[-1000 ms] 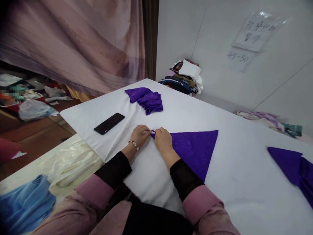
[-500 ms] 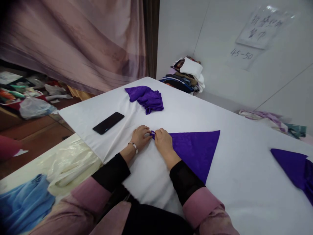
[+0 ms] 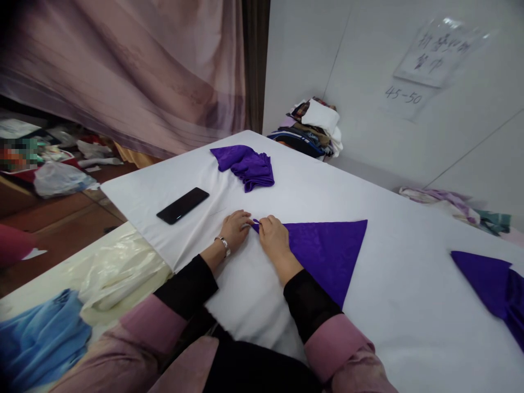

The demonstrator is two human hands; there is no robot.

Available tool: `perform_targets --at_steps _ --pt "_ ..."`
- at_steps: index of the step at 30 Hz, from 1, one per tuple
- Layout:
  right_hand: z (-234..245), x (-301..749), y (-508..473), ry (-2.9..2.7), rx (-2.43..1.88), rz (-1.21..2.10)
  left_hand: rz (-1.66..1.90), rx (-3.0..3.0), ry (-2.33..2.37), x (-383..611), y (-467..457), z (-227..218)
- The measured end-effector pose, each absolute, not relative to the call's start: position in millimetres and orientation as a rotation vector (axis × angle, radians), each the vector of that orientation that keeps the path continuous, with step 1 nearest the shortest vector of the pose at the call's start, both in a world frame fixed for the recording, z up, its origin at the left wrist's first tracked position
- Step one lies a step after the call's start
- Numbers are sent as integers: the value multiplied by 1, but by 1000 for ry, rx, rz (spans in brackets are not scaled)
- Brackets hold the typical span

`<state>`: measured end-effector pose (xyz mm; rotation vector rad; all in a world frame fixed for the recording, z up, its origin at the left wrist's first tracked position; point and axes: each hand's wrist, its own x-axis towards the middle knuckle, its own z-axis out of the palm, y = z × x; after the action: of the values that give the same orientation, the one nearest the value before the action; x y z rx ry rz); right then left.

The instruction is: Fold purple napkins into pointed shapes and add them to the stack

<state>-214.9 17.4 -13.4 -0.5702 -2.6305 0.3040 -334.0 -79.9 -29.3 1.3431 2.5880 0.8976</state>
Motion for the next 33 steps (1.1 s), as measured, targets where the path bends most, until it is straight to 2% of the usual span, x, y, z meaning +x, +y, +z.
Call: perform_targets --at_steps 8,15,21,27,33 --pt "-13 -216 16 -2629 -581 316 950 1333 2578 -337 -77 -32" --pt "-10 -214 16 -2603 -566 346 1199 1353 2466 -335 -76 -33" --pt "-9 -214 17 -2594 -565 355 1334 1142 2310 -331 -77 -31" --pt "-11 -214 17 -2582 -575 379 1707 814 1815 -328 -67 -39" --pt "-12 -214 18 -2567 -569 417 1789 612 1467 -322 -64 -36"
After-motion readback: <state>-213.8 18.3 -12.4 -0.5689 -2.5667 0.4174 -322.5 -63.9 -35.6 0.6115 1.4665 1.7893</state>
